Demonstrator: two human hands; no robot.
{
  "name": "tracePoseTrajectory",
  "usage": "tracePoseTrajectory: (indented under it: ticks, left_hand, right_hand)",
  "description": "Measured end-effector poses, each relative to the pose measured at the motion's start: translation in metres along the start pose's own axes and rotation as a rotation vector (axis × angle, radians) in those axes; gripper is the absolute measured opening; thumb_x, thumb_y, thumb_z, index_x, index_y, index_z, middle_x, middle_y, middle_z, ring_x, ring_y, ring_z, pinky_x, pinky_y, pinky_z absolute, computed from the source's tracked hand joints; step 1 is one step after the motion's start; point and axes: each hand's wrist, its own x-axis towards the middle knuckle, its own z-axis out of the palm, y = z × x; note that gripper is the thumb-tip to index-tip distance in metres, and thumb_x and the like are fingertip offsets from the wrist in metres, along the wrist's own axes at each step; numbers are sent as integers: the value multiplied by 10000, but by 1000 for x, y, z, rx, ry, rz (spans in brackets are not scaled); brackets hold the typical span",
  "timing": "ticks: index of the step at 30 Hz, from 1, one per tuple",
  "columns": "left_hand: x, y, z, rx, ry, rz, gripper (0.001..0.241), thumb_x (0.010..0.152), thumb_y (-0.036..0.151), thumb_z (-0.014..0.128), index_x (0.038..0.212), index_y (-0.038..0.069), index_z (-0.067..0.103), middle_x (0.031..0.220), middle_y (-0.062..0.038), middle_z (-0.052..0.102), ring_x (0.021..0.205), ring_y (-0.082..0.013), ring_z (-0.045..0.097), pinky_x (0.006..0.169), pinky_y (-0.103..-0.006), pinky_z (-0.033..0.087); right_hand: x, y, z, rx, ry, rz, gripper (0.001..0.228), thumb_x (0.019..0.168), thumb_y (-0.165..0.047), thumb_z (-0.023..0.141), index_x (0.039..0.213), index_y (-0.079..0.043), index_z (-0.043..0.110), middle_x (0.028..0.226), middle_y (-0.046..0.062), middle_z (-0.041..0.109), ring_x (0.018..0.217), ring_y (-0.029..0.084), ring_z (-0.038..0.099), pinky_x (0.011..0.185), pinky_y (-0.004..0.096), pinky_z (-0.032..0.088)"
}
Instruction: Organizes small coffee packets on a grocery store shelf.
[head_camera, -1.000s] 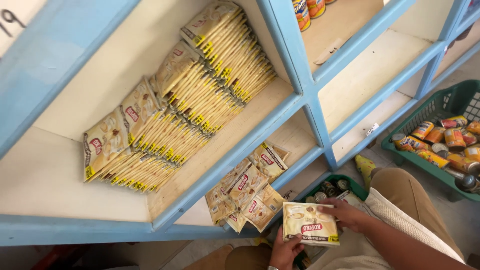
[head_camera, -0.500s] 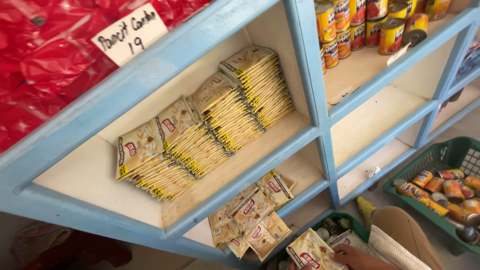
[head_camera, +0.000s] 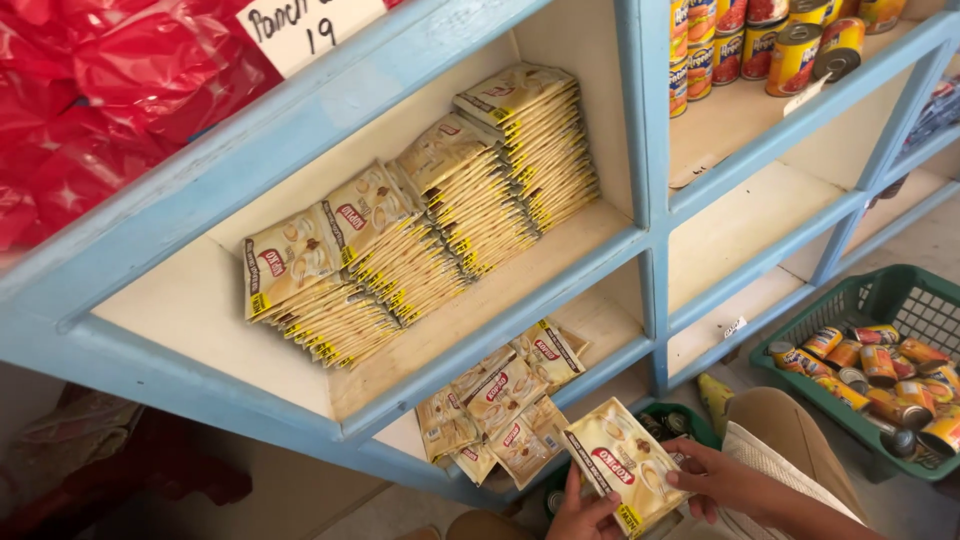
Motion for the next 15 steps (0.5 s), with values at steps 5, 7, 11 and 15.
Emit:
tracePoseTrajectory:
  ticks: [5,7,11,15]
  left_hand:
    - [24,-5,-32,187,-204,321,765,1057,-7,646,1648,202,209,1554,-186,535,1378,-339,606,1037,-507,596]
    - [24,-7,-30,203,-201,361,730,1072,19,647,1656,166,233,1562,-188,542,1387,-340,606,1045,-493,599]
    - [-34,29,50,341,-79,312,756,1004,99,619,1606,286,201,1511,-66,548,1339,-253,617,961,-455,618]
    - [-75,60,91,326,-101,246,805,960,97,615,1580,346,166,1489,-26,530,1312,-233,628,921,-444,626]
  right_hand:
    - [5,-13,0,-15,27,-199,505,942,-327,735,1369,-146,535,747,75,631,539,172,631,447,319,473]
    - [-11,-30,8,-13,49,-240,482,930,-310,706,1353,-150,539,761,52,663,548,149,622,463,297,472]
    - [-30,-53,15,-16,82,-355,440,931,-282,676,1327,-126,566,800,29,687,583,112,621,490,287,502]
    - [-56,-81,11,32,78,-358,525,920,-263,676,1421,-146,574,820,37,686,623,116,643,521,295,533]
